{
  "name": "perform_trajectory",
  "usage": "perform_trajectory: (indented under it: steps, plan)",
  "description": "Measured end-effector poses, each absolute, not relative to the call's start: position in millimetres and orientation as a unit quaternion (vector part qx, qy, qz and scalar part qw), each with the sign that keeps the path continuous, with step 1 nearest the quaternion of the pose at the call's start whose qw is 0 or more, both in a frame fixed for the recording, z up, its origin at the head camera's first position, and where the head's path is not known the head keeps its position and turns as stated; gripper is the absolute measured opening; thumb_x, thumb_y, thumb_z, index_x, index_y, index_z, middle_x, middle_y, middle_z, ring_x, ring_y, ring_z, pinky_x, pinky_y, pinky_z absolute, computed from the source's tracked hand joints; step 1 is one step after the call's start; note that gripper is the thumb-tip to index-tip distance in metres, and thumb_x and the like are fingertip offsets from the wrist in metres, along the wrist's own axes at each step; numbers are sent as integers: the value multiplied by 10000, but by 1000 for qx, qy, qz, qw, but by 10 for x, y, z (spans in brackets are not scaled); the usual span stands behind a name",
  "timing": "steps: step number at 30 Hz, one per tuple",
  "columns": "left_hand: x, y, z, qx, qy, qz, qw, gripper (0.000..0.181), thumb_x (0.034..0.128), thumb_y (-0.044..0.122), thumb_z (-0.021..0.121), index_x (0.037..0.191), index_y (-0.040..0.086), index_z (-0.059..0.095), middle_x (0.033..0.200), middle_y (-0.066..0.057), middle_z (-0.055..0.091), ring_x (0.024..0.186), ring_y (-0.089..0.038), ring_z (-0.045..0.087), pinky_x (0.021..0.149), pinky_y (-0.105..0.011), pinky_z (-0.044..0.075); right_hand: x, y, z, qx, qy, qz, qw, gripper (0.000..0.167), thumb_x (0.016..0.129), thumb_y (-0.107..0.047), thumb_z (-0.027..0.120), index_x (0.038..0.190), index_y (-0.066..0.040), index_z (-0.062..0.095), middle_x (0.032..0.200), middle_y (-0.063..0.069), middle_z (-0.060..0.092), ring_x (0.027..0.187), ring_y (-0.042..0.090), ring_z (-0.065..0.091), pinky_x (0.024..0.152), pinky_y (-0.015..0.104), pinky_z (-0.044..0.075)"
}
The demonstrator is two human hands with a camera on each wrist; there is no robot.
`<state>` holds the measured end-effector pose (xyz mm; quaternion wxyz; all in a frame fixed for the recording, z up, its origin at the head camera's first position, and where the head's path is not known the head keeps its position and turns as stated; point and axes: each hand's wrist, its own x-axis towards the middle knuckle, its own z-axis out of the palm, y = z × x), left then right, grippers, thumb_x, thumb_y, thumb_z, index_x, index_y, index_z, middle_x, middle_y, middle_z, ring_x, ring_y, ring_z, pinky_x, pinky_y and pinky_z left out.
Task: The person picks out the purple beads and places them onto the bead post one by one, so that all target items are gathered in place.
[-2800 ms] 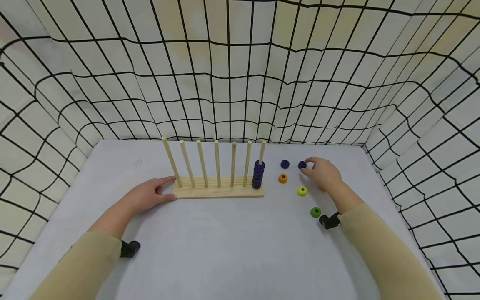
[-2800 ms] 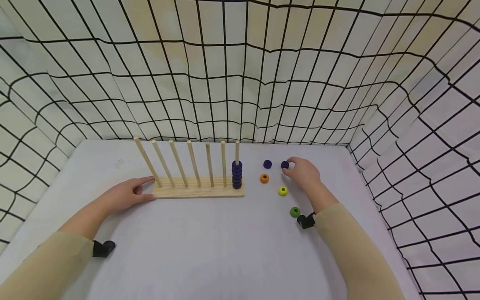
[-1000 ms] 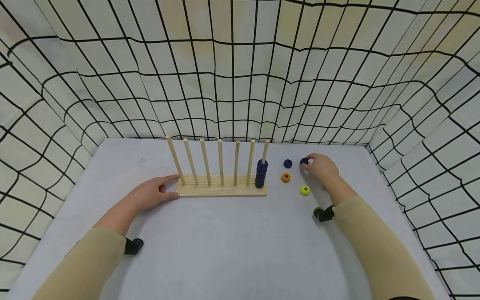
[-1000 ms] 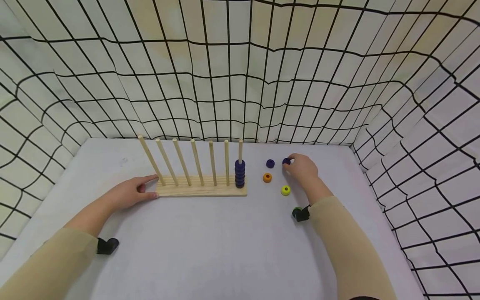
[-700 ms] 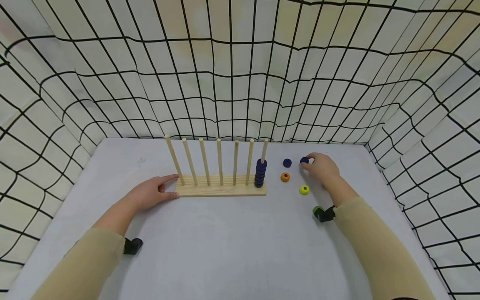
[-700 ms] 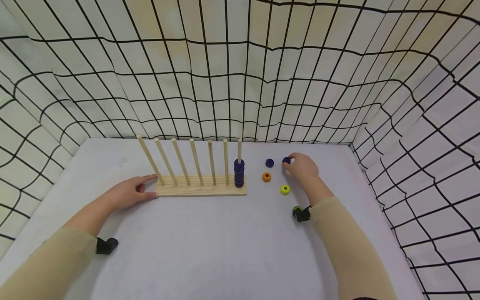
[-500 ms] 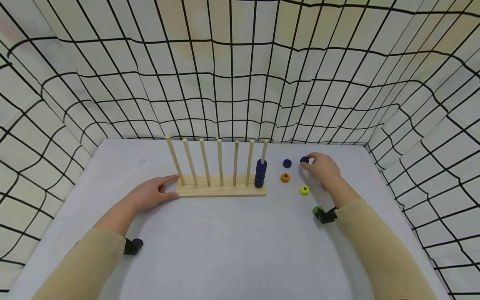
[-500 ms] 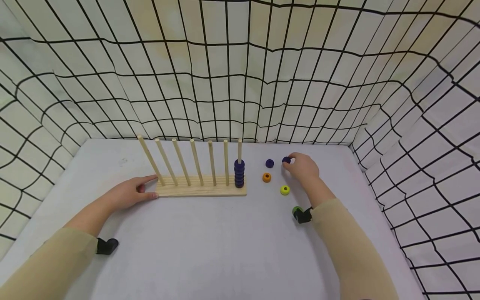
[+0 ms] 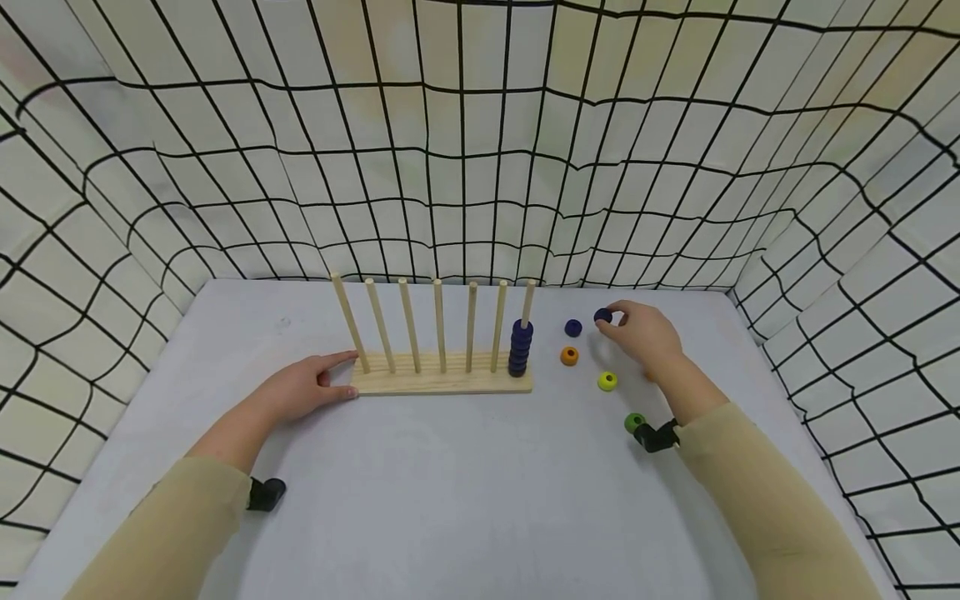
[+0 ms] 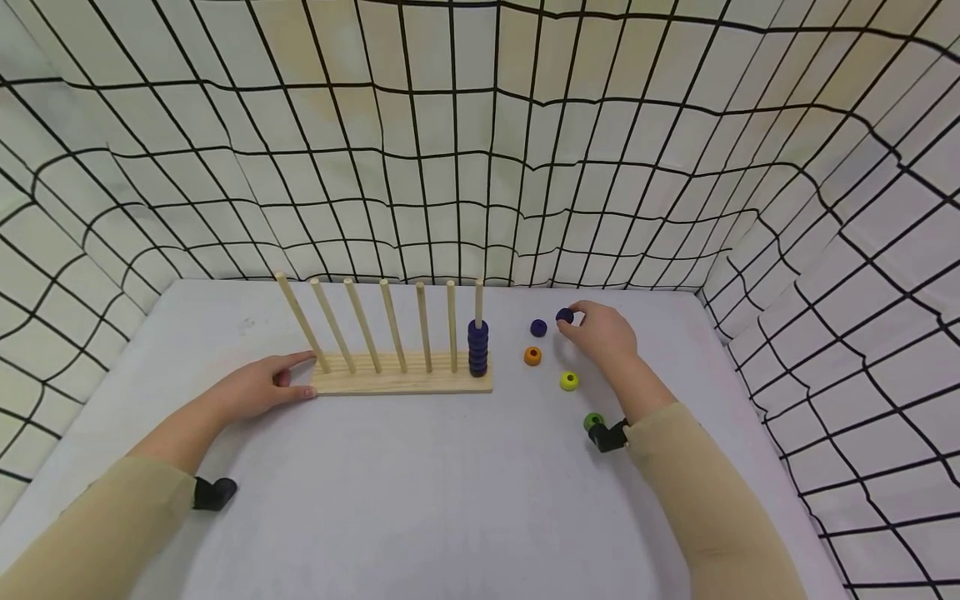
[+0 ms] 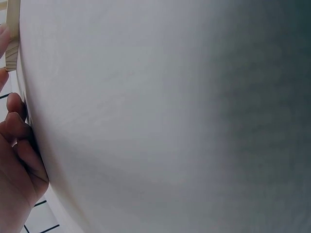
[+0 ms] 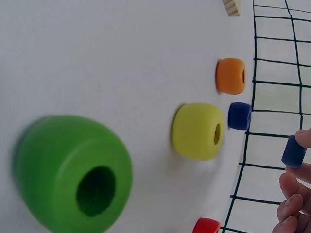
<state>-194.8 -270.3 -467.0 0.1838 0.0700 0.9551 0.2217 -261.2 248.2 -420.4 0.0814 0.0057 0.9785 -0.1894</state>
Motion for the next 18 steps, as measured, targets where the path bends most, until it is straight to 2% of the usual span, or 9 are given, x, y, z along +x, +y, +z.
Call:
perform_trajectory:
  steps: [7, 18]
  plan:
    - [-1953, -2708, -4683, 77, 955, 228, 176, 802, 879, 570, 678, 1527, 183, 408, 788, -44, 445, 689, -190, 395, 618, -351, 304, -2553, 2431, -4110, -9, 980, -190, 60, 526, 960, -453, 599, 1384, -143, 554, 1089, 124, 636, 886, 285, 566, 719, 398, 458]
    - [-1947, -2709, -4671, 76, 954, 230, 178, 820, 871, 586, 677, 1530, 182, 403, 784, -45, 444, 685, -190, 393, 619, -352, 303, -2443, 2314, -3961, -20, 980, -193, 48, 532, 958, -469, 604, 1387, -158, 558, 1062, 96, 614, 860, 276, 536, 684, 373, 437]
